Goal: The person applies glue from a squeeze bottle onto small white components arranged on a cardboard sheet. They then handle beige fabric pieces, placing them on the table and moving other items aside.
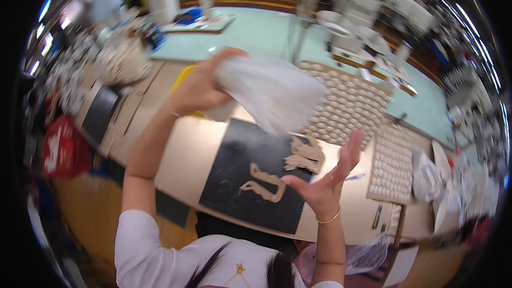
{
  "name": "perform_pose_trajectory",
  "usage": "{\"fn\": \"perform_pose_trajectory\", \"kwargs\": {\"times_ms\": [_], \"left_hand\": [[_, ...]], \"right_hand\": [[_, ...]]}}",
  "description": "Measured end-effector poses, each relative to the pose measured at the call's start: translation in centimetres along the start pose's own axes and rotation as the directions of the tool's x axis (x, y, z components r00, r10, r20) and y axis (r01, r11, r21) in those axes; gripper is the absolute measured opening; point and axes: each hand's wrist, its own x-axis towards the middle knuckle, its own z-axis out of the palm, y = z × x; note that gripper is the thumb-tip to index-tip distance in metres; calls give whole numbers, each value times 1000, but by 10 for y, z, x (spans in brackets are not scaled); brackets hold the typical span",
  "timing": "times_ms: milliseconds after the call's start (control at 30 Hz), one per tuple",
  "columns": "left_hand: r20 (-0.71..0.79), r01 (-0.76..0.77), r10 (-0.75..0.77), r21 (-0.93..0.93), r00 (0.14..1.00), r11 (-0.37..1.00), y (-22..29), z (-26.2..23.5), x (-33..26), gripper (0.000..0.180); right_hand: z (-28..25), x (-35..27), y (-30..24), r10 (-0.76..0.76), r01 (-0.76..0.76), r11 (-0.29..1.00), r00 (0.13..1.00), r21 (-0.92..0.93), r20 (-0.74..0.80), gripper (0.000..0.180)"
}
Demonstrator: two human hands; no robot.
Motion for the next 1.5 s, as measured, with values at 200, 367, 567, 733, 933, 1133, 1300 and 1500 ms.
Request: {"fn": "perform_pose_trajectory", "kwargs": {"times_ms": [200,367,567,733,933,1133,1300,1500], "left_hand": [[35,-43,40,80,999,996,39,6,-113,60],[221,111,-66,-198,973,974,25,7,-186,57],[201,304,-231,-528,952,793,46,37,-235,40],[-18,108,-176,-727,984,679,46,36,-248,25],[-81,249,-302,-388,950,887,55,-10,-251,20],[-280,-36,265,622,923,782,38,-26,-243,14],[-157,74,29,612,987,787,40,-34,-228,14],[-156,220,-164,482,974,848,33,-76,-204,17]], "right_hand": [[33,35,-72,314,-437,682,899,586,305,42],[49,43,-132,42,-352,779,856,520,516,15],[84,28,-187,-366,-45,794,762,607,534,20],[78,33,-198,-119,-668,390,645,633,755,20],[76,46,-169,-36,-738,80,670,670,742,20],[83,36,-143,35,-647,387,722,656,691,25],[102,43,-152,-128,-123,803,920,583,371,16],[96,51,-158,-290,122,912,866,391,407,14]]}}
